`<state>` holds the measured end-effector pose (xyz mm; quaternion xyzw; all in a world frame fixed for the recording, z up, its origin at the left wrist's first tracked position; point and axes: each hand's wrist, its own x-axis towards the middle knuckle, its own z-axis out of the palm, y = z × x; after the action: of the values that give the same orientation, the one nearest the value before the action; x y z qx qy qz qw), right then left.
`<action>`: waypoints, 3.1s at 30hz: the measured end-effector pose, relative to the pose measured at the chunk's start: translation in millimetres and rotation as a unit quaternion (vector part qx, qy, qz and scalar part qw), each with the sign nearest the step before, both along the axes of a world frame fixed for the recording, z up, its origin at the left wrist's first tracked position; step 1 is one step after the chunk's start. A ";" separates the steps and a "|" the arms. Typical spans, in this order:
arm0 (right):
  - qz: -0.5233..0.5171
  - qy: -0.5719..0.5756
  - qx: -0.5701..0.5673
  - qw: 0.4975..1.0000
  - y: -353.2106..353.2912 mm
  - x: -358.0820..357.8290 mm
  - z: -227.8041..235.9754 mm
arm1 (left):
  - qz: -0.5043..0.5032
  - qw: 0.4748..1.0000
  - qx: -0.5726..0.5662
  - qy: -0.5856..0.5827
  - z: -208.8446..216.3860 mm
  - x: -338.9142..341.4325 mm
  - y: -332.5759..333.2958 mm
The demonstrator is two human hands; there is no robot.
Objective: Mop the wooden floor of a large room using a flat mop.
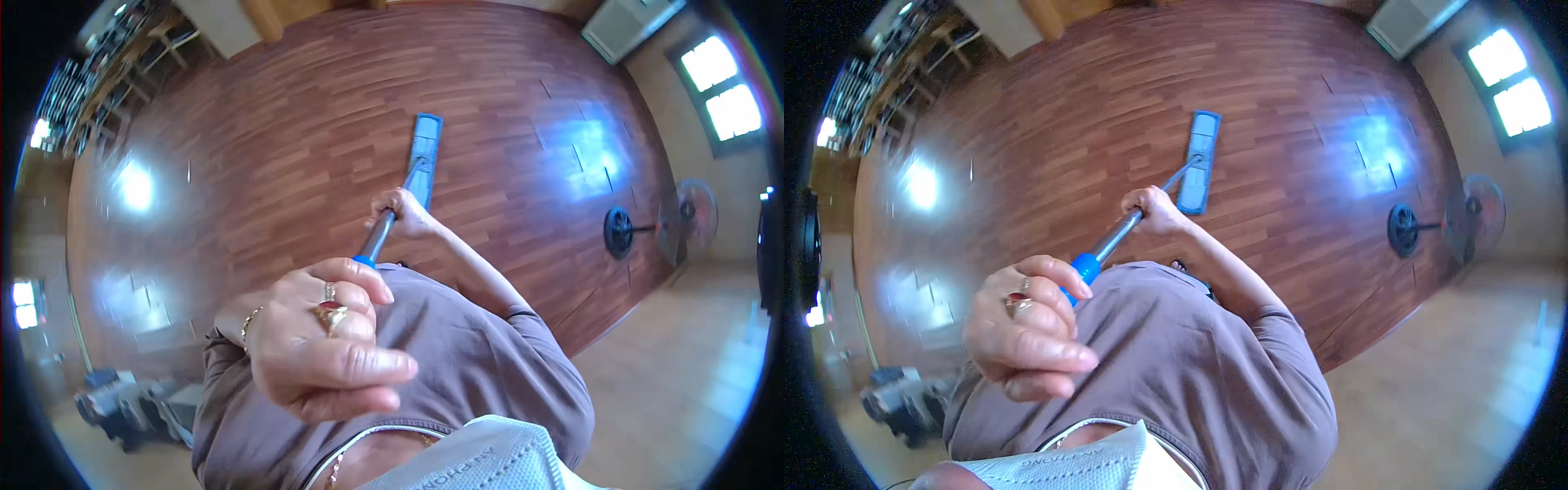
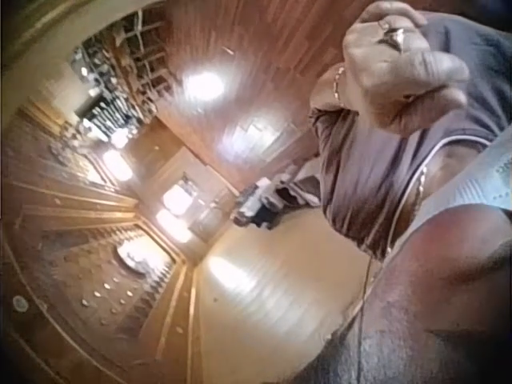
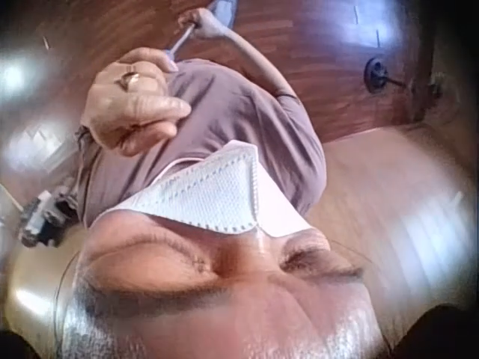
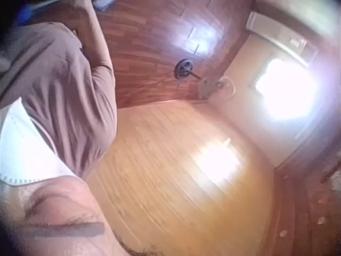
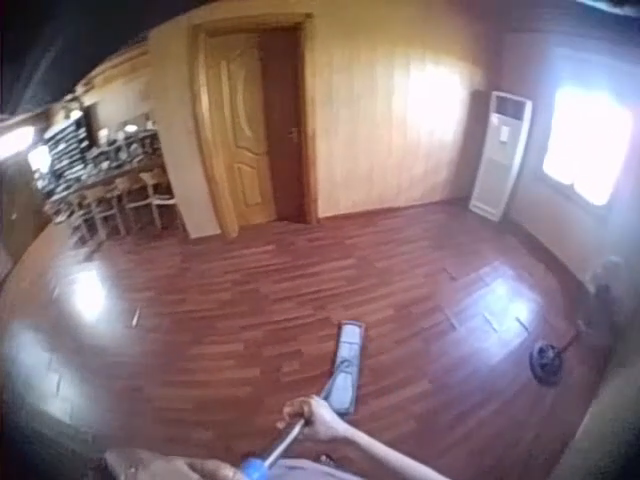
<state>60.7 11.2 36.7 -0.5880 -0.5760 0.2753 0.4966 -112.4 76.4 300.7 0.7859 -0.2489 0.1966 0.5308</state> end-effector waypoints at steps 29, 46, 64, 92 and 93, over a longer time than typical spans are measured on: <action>0.195 0.013 0.064 0.979 33.4 -32.1 -27.7 | -0.141 0.950 -0.279 -0.012 30.5 -37.0 13.3; 0.200 0.028 0.063 0.977 46.4 -34.6 -25.1 | -0.194 0.921 -0.336 0.030 30.2 -35.8 41.0; 0.186 0.015 0.096 0.978 117.1 -82.4 -15.0 | 0.083 0.988 0.055 -0.118 -1.1 -111.0 90.3; -0.120 -0.154 -0.091 0.976 112.3 43.3 -86.1 | 0.134 0.985 -0.107 -0.027 -128.4 -20.4 134.7; -0.137 -0.151 -0.069 0.977 101.3 52.8 -89.7 | 0.117 0.989 -0.085 -0.012 -128.0 -8.7 132.4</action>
<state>113.6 112.5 -53.0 -0.7290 -0.5381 0.1514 0.3950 -121.1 208.9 172.7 0.7593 -0.1440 0.2867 0.5661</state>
